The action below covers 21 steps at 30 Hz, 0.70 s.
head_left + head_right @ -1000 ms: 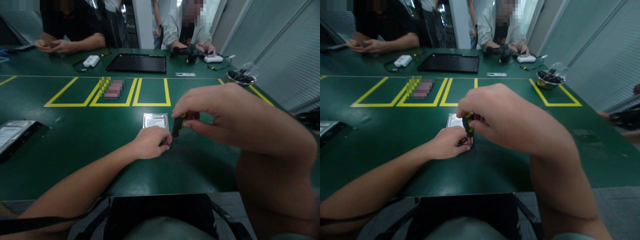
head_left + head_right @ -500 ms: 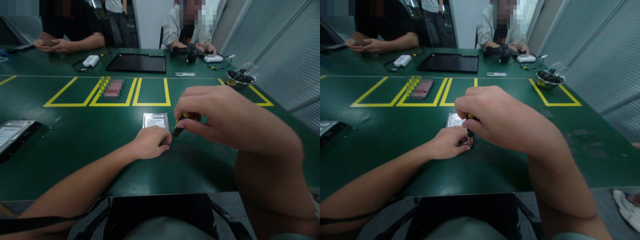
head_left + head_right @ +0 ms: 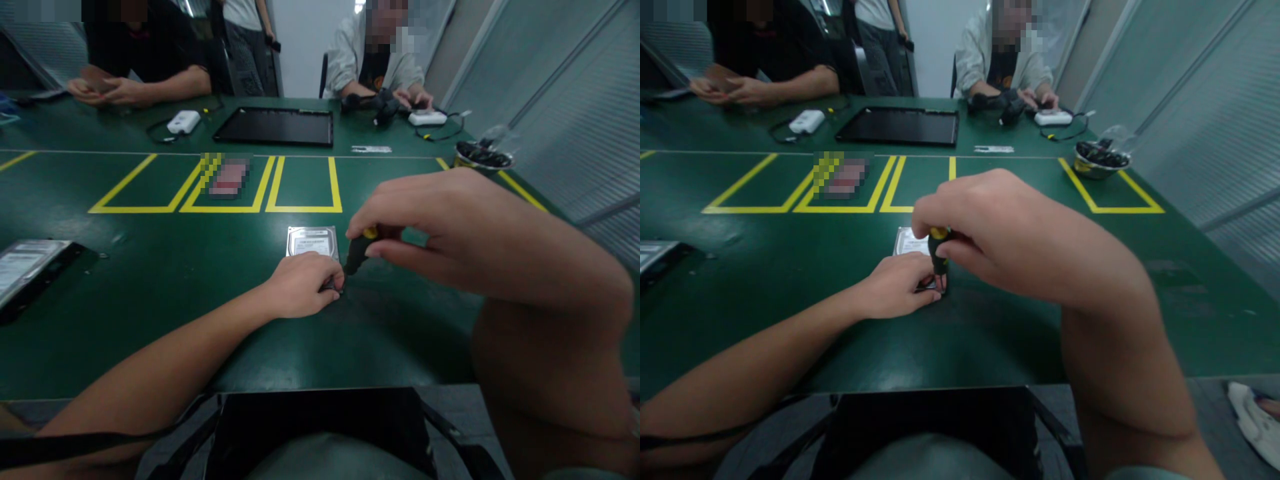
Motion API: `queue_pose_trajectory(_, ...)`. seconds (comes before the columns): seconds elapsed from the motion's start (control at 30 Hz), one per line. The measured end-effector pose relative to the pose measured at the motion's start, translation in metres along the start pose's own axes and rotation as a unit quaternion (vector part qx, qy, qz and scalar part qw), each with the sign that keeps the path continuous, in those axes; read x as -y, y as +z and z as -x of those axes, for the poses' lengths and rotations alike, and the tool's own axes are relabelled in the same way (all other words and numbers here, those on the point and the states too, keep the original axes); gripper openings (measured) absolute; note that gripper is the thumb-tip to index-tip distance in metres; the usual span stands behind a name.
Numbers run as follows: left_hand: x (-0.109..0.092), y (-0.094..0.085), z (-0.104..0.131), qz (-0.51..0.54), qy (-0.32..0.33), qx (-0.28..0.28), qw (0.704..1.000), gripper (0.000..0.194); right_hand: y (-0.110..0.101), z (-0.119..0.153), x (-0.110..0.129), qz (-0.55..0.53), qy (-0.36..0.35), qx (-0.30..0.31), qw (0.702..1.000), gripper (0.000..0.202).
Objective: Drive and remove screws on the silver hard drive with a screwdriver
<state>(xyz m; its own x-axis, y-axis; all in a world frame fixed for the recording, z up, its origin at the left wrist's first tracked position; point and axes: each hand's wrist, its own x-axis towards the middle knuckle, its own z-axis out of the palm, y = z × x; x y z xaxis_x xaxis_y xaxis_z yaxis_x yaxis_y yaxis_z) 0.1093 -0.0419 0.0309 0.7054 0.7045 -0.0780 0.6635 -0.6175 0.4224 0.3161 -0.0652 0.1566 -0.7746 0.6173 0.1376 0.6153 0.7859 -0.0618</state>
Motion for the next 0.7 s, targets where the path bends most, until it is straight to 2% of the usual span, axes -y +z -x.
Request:
queue_pose_trajectory(0.17,-0.0007,0.0,0.0002,-0.006,-0.006,-0.002,1.0,0.011,0.0009,-0.0012,0.003,0.008,0.013,-0.011,1.0,0.019)
queue_pose_trajectory(0.4,0.0028,0.001,0.0012,0.006,0.001,-0.01,1.0,0.01,-0.0019,-0.0001,0.0016,-0.02,-0.023,-0.006,1.0,0.021)
queue_pose_trajectory(0.7,0.002,0.0019,0.0009,-0.002,0.003,-0.011,1.0,0.011,0.0021,-0.0004,-0.0019,0.013,-0.008,-0.013,1.0,0.022)
